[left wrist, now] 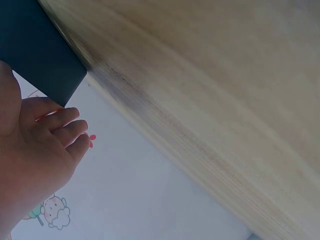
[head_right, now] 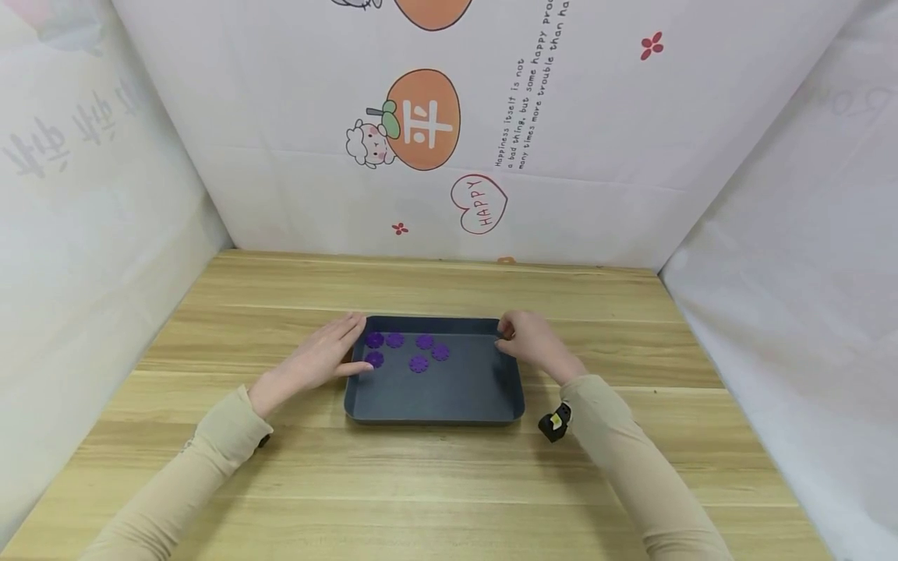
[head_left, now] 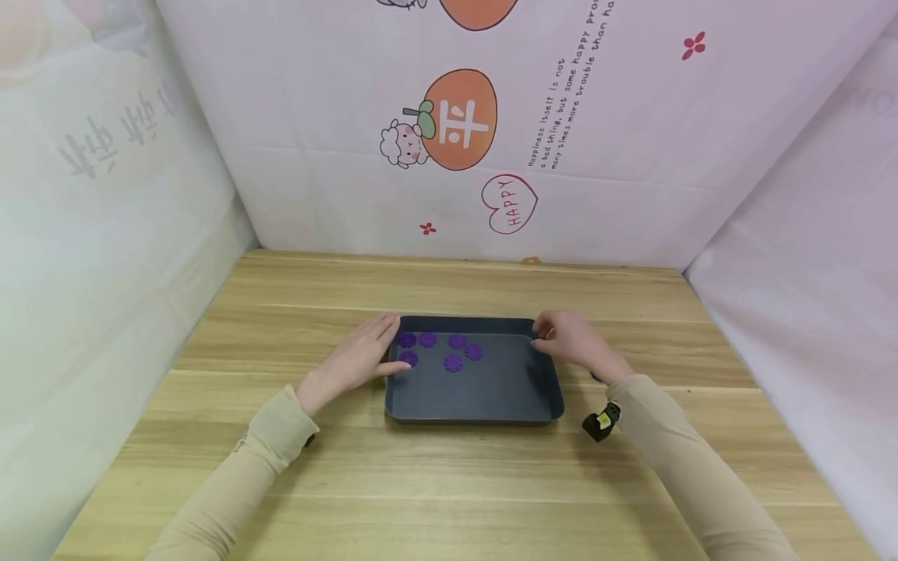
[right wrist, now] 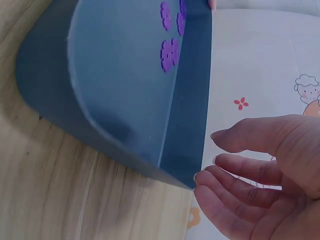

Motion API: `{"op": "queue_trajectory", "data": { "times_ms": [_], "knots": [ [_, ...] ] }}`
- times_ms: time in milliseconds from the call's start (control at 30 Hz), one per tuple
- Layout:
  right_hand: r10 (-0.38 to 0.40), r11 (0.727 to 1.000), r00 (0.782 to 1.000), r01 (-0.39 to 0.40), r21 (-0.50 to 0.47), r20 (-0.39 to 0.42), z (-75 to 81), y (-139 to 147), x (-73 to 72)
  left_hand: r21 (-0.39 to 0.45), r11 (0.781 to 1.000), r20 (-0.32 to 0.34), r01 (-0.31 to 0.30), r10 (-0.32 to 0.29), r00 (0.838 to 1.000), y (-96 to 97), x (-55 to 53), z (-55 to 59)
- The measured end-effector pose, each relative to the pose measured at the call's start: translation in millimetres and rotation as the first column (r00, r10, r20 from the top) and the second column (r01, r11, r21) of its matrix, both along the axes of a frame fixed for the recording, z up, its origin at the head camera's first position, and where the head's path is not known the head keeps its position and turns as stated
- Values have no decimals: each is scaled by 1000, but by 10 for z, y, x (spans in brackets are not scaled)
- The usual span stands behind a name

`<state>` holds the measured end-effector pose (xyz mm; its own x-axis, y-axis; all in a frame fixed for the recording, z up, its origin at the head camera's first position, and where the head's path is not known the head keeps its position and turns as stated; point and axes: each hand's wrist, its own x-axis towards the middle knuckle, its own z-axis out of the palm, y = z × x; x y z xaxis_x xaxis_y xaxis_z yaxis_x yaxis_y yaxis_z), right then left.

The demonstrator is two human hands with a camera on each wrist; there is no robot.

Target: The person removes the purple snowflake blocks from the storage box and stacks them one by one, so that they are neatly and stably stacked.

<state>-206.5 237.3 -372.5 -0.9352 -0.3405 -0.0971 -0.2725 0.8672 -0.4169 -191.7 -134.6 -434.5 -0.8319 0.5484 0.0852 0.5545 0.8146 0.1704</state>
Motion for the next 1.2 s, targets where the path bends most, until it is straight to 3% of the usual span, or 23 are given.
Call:
{"op": "queue_trajectory", "data": {
  "times_ms": [400,1200],
  "knots": [
    [60,998,997,-58,39,-50,-98,-174,-73,23,1000,-18,8,-8,1000,-9,9,1],
    [102,994,995,-102,36,-1,-180,-485,-142,-4,1000,-39,19,-19,999,-24,-18,4]
  ]
}}
